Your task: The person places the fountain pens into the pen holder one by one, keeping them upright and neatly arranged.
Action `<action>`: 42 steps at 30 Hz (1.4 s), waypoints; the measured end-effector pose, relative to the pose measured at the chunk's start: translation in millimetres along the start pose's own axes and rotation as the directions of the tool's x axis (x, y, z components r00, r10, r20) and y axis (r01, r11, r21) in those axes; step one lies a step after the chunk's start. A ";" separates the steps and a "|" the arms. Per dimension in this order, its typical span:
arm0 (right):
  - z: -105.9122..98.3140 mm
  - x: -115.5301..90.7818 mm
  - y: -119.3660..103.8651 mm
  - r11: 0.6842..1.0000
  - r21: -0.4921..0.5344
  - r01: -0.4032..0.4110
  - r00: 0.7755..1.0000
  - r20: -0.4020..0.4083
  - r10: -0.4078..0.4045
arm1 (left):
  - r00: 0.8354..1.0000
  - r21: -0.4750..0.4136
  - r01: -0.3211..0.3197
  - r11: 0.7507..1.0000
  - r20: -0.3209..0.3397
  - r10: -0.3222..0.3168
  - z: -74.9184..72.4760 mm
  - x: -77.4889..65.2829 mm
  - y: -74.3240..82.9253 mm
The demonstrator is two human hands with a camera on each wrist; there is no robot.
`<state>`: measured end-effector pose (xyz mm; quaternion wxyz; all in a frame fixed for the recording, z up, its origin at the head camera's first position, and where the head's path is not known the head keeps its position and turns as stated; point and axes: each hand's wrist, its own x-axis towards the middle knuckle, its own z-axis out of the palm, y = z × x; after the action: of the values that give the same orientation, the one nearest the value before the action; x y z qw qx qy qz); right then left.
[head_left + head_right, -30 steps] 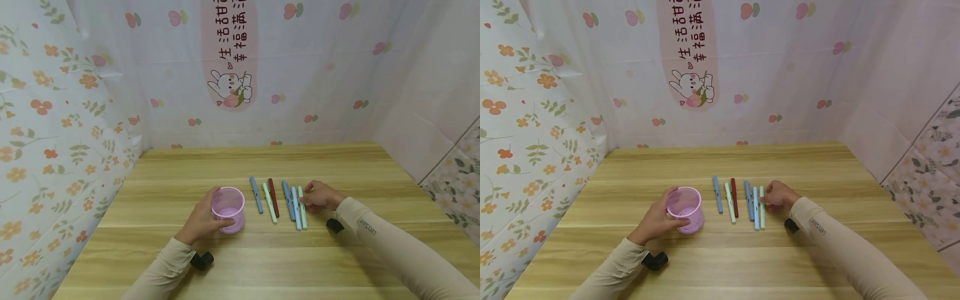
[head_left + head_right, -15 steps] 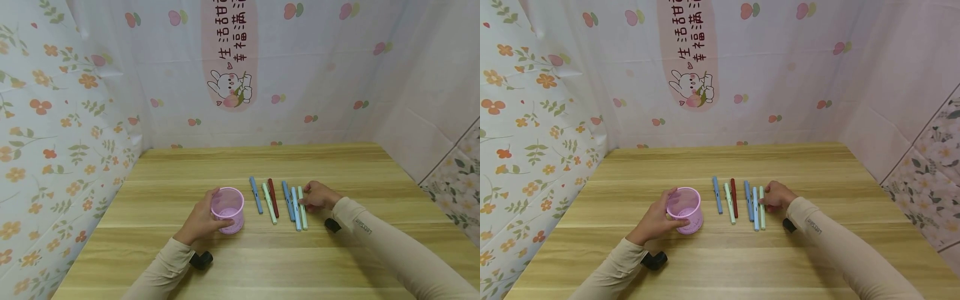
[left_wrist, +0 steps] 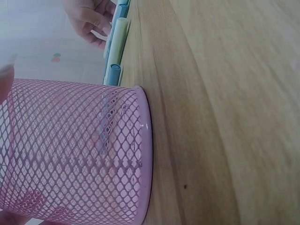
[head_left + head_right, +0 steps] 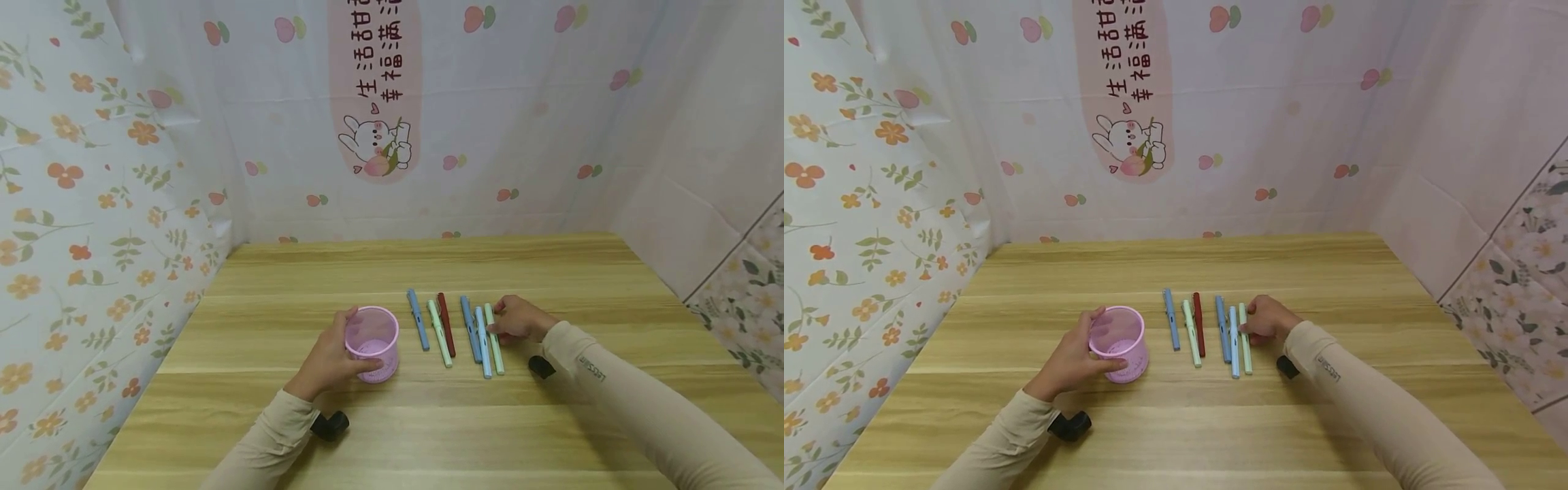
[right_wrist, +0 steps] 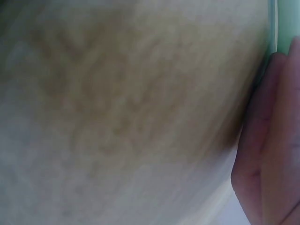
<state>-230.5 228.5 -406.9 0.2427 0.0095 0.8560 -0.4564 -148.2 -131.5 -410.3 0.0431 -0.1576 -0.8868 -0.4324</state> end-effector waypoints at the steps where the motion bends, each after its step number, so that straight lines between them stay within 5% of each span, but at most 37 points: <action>1: 1.2 0.5 0.7 1.000 0.003 -0.001 1.000 0.005 0.001 | 1.000 0.001 0.003 1.000 0.001 -0.003 0.0 -1.5 -0.9; 17: -13.1 3.3 -9.8 0.999 0.044 0.026 0.999 0.025 -0.027 | 1.000 -0.013 0.005 1.000 -0.003 -0.005 -1.1 7.3 1.4; 42: 3.6 0.1 -30.6 0.984 0.150 0.099 0.991 0.070 -0.111 | 1.000 -0.010 0.004 1.000 -0.001 -0.004 0.0 4.4 -1.0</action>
<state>-236.4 207.8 -384.8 0.2500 -0.0357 0.8093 -0.5303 -152.6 -131.1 -410.1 0.0419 -0.1560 -0.8848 -0.4370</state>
